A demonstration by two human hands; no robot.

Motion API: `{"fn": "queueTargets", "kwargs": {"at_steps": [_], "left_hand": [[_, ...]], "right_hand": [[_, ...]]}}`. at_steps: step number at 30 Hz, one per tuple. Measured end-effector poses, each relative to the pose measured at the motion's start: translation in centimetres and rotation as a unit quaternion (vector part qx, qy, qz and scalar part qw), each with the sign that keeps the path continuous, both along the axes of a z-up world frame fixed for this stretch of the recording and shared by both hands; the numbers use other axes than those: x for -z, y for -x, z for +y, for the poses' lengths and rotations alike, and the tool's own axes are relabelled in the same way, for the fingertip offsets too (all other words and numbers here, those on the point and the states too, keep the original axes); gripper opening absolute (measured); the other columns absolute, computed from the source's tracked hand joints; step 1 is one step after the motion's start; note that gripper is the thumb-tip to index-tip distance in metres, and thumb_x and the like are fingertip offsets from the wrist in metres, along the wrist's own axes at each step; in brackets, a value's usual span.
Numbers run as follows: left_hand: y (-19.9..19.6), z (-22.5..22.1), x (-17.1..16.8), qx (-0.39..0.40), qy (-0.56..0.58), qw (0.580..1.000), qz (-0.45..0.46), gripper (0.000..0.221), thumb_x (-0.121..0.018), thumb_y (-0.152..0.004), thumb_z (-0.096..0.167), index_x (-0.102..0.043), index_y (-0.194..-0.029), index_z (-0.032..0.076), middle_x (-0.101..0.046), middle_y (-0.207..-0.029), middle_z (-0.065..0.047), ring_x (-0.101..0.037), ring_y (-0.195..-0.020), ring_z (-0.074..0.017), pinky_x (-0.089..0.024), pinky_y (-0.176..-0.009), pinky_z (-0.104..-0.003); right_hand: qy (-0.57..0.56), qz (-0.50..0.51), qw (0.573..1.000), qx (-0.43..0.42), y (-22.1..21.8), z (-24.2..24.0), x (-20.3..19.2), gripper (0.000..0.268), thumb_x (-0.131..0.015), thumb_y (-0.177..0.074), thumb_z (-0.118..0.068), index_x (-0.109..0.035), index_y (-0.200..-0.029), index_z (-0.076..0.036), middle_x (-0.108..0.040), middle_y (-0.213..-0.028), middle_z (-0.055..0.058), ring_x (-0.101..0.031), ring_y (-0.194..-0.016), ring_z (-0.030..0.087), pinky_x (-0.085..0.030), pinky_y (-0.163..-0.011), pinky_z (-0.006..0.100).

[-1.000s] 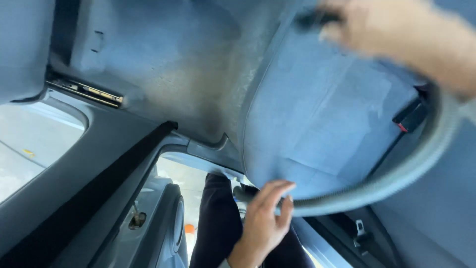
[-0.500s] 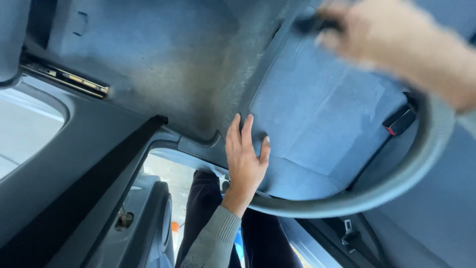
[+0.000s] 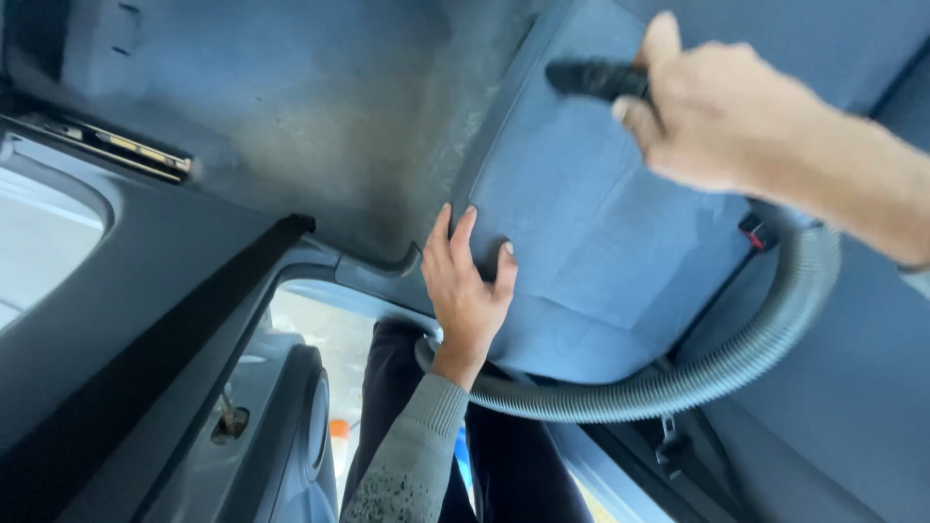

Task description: Vacuuming the interior upholstery and crevices of a car seat.

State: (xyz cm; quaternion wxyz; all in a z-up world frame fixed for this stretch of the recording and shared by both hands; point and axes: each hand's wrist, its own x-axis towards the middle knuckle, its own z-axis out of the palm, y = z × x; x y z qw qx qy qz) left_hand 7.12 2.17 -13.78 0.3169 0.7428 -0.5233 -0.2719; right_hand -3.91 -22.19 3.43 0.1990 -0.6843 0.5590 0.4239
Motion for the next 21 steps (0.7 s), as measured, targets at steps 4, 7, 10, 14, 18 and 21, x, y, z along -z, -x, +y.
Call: {"fn": "queueTargets", "kwargs": {"at_steps": [4, 7, 10, 14, 18, 21], "left_hand": [[-0.2, -1.3, 0.8, -0.005, 0.027, 1.000, -0.007, 0.059, -0.073, -0.091, 0.028, -0.051, -0.142, 0.007, -0.049, -0.148, -0.024, -0.051, -0.132, -0.0424, -0.042, -0.111, -0.055], [-0.1, -0.5, 0.0, -0.001, 0.015, 1.000, -0.009, 0.059, -0.073, -0.091, 0.027, -0.051, -0.142, 0.006, -0.049, -0.148, -0.023, -0.052, -0.132, -0.0423, -0.042, -0.111, -0.055], [-0.1, -1.3, 0.6, -0.004, 0.025, 1.000, -0.014, 0.059, -0.073, -0.091, 0.027, -0.051, -0.142, 0.006, -0.049, -0.148, -0.024, -0.051, -0.132, -0.0428, -0.043, -0.111, -0.055], [0.0, -0.2, 0.2, 0.008, 0.008, 1.000, -0.012, 0.058, -0.072, -0.092, 0.026, -0.050, -0.142, 0.006, -0.049, -0.148, -0.024, -0.051, -0.131, -0.0431, -0.043, -0.110, -0.054], [-0.2, -0.6, 0.6, 0.006, 0.014, 1.000, -0.022, 0.059, -0.072, -0.091, 0.027, -0.049, -0.141, 0.006, -0.048, -0.148, -0.025, -0.051, -0.131, -0.0434, -0.042, -0.109, -0.055], [-0.1, -0.4, 0.7, 0.005, 0.013, 1.000, -0.019, 0.059, -0.073, -0.092, 0.027, -0.049, -0.142, 0.006, -0.048, -0.149, -0.024, -0.052, -0.132, -0.0424, -0.043, -0.110, -0.055]], "right_hand": [[0.051, 0.019, 0.998, -0.014, 5.9, -2.2, 4.0, 0.042, -0.053, -0.107, -0.039, -0.047, -0.139, -0.012, -0.071, -0.075, 0.021, -0.068, -0.063, 0.035, -0.057, -0.052, 0.047], [0.187, -0.116, 0.971, -0.093, 9.4, -2.4, 5.6, 0.026, -0.044, -0.122, -0.030, -0.062, -0.135, -0.015, -0.072, -0.085, 0.015, -0.069, -0.060, 0.030, -0.058, -0.051, 0.044], [0.080, -0.021, 0.997, 0.002, 4.0, -0.4, 1.7, 0.044, -0.052, -0.106, -0.038, -0.053, -0.149, -0.027, -0.069, -0.071, 0.017, -0.069, -0.056, 0.031, -0.058, -0.049, 0.043], [0.100, -0.030, 0.989, -0.102, 7.4, -0.5, 4.2, 0.041, -0.049, -0.109, -0.044, -0.060, -0.133, -0.012, -0.069, -0.068, 0.017, -0.069, -0.055, 0.030, -0.058, -0.048, 0.040], [0.124, 0.044, 0.990, 0.050, 5.2, -1.7, 2.8, 0.053, -0.042, -0.116, -0.040, -0.066, -0.116, 0.007, -0.067, -0.068, 0.024, -0.068, -0.054, 0.034, -0.056, -0.045, 0.044], [-0.012, -0.029, 0.999, -0.035, 2.4, 1.4, 1.6, 0.042, -0.051, -0.107, -0.031, -0.052, -0.129, 0.005, -0.067, -0.065, 0.019, -0.067, -0.050, 0.034, -0.055, -0.048, 0.043]]}}
